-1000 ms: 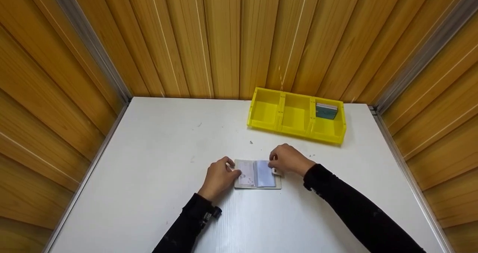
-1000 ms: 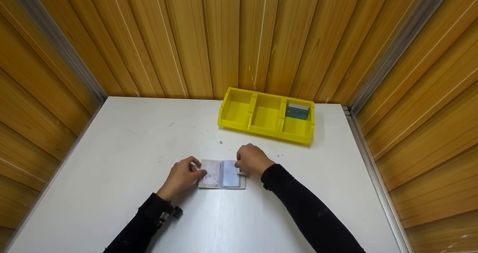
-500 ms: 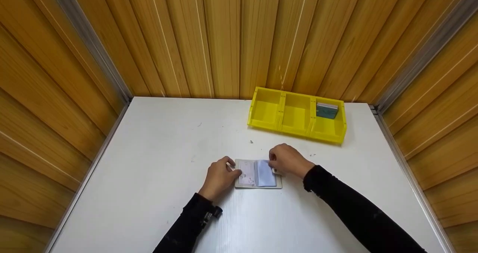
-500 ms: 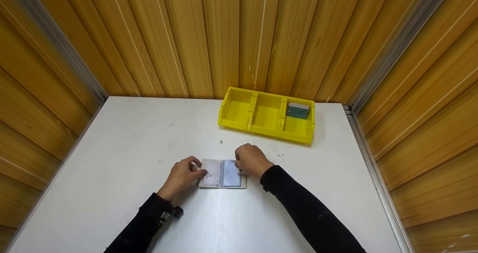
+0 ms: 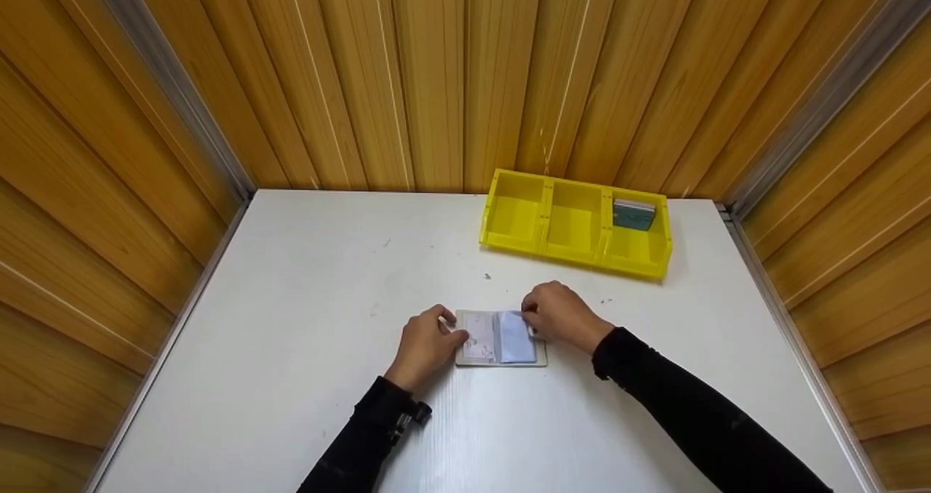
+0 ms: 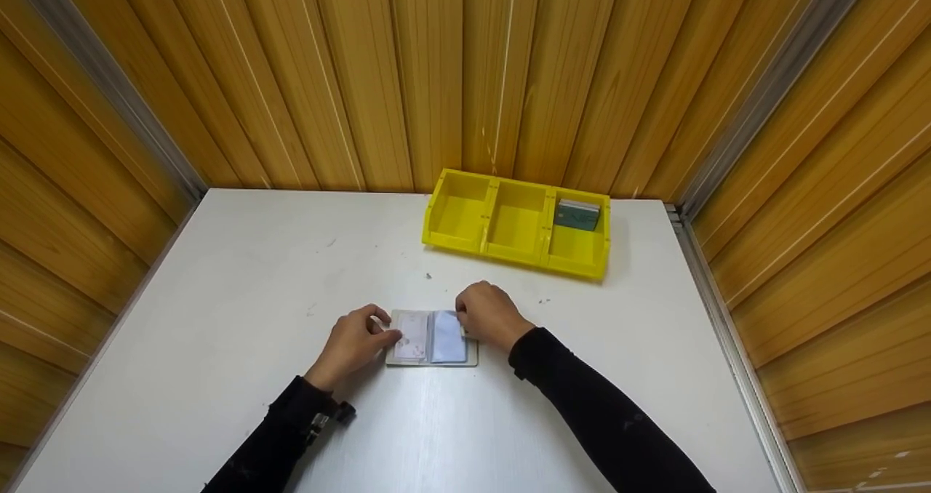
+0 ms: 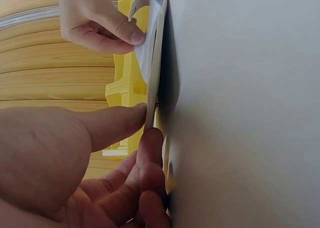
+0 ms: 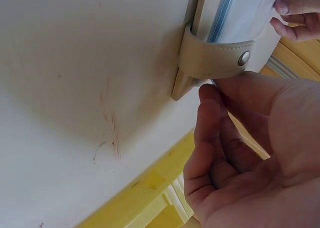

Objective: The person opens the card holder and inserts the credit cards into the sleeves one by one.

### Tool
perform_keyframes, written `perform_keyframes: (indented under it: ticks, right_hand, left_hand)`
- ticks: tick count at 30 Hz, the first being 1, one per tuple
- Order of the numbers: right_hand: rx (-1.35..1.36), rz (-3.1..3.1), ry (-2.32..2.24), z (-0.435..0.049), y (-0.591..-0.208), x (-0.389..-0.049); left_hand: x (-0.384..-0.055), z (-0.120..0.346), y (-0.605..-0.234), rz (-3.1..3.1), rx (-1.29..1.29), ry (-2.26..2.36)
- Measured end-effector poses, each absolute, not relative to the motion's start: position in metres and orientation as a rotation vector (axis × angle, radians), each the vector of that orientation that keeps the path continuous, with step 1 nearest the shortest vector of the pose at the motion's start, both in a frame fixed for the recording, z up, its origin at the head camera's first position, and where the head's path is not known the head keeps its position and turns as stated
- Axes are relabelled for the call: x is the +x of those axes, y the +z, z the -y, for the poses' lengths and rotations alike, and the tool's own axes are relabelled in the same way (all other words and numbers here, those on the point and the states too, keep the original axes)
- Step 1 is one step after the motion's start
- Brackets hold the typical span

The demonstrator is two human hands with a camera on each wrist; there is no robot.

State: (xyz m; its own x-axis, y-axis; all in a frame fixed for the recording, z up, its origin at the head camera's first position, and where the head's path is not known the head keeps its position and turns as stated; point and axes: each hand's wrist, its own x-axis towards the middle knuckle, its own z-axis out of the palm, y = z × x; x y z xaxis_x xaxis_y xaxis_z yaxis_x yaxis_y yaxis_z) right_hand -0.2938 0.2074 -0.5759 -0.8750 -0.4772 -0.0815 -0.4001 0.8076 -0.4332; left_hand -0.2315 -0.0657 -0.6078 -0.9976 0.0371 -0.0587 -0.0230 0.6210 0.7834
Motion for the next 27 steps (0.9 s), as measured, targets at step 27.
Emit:
perform_keyframes:
  ticks: [27]
  right_hand:
    - [-0.66, -2.816, -0.538, -0.201, -0.562, -0.293]
  left_hand:
    - [-0.232, 0.065, -0.609, -2.776, 0.007, 1.324]
